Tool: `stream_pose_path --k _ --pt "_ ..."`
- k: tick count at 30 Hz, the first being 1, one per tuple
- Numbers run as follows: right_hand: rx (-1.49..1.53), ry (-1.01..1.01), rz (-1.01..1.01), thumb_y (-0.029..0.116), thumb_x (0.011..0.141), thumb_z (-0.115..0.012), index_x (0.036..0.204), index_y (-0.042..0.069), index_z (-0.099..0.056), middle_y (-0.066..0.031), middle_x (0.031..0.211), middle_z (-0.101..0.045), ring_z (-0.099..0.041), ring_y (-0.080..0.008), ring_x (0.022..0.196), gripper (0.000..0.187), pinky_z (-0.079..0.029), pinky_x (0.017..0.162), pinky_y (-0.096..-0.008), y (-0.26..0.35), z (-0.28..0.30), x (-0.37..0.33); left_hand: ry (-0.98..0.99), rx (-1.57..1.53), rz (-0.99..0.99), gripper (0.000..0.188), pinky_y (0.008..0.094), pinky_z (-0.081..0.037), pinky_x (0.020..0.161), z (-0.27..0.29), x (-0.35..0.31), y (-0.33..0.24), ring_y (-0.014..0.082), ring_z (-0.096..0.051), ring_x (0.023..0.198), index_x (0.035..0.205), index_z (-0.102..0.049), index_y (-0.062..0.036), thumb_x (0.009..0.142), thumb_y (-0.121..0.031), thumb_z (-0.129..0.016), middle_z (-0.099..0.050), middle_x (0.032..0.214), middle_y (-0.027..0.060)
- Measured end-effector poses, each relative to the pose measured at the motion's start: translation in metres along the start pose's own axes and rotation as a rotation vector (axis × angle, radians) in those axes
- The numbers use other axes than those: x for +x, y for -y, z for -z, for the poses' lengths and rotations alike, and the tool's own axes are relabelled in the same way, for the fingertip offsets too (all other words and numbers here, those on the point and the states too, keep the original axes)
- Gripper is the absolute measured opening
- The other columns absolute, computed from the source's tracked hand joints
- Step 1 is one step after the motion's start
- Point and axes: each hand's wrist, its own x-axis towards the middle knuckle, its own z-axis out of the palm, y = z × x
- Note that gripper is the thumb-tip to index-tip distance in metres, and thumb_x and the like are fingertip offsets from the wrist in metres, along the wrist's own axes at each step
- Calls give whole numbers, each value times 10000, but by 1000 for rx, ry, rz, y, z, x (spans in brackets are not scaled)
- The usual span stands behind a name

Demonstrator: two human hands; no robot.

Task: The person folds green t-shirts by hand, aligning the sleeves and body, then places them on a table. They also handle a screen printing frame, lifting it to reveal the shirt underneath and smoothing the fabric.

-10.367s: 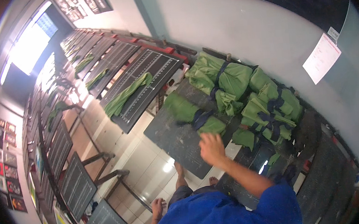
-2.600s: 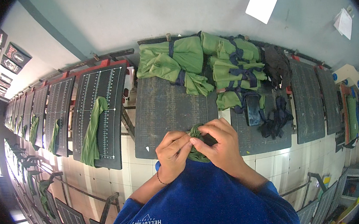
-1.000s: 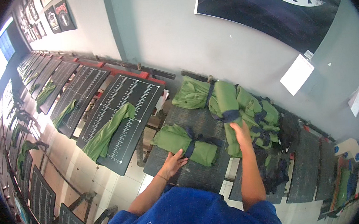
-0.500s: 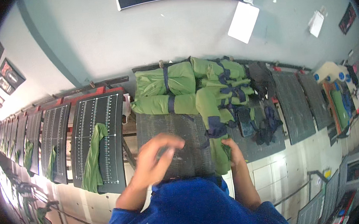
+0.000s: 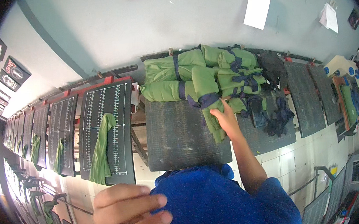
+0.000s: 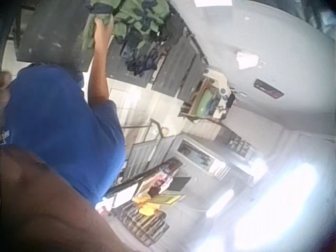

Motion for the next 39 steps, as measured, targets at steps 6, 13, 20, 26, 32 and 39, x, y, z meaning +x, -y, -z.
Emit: stream_pose_path --k 6,13,20,26,32,39 --pt "-968 151 -5 352 786 -644 1298 -14 -475 -290 1097 -635 -609 -451 1007 651 -482 858 -488 -9 -2 41 671 26 15 292 352 -528 797 -59 -38 80 246 -651 877 998 -629 -85 709 -107 -663 -655 984 93" --pt "-942 239 123 329 773 -700 1283 1 -495 -253 1075 -602 -593 -451 994 640 -483 876 -473 -18 -6 -44 528 -602 1366 308 357 -522 892 -126 -291 184 248 -625 1065 1232 -500 -12 994 -206 -525 -596 1222 141" --pt "-736 451 91 255 812 -714 1241 59 -553 -175 1079 -604 -633 -339 919 499 -511 808 -408 -44 -10 -94 300 -857 1674 489 352 -513 934 -158 -315 175 254 -595 1119 1282 -441 52 992 -324 -556 -548 1260 196" --pt "-639 237 160 162 864 -638 1208 45 -562 -158 1096 -621 -647 -322 924 371 -515 793 -413 -38 -24 -80 150 -848 1816 589 393 -493 959 -155 -306 165 313 -572 1151 1308 -360 52 961 -354 -607 -481 1322 205" --pt "-948 393 253 210 859 -660 1137 45 -581 -177 1092 -647 -646 -364 962 333 -514 793 -458 -69 -40 -55 -53 -934 1864 577 429 -485 947 -165 -288 159 284 -573 1134 1272 -375 23 940 -369 -638 -505 1294 168" --pt "-756 590 196 232 846 -687 1088 50 -560 -202 924 -691 -669 -395 838 329 -517 724 -470 -31 -39 -68 -460 -990 1827 349 422 -496 866 -176 -303 150 207 -585 1068 1240 -474 -117 950 -250 -616 -581 1196 44"
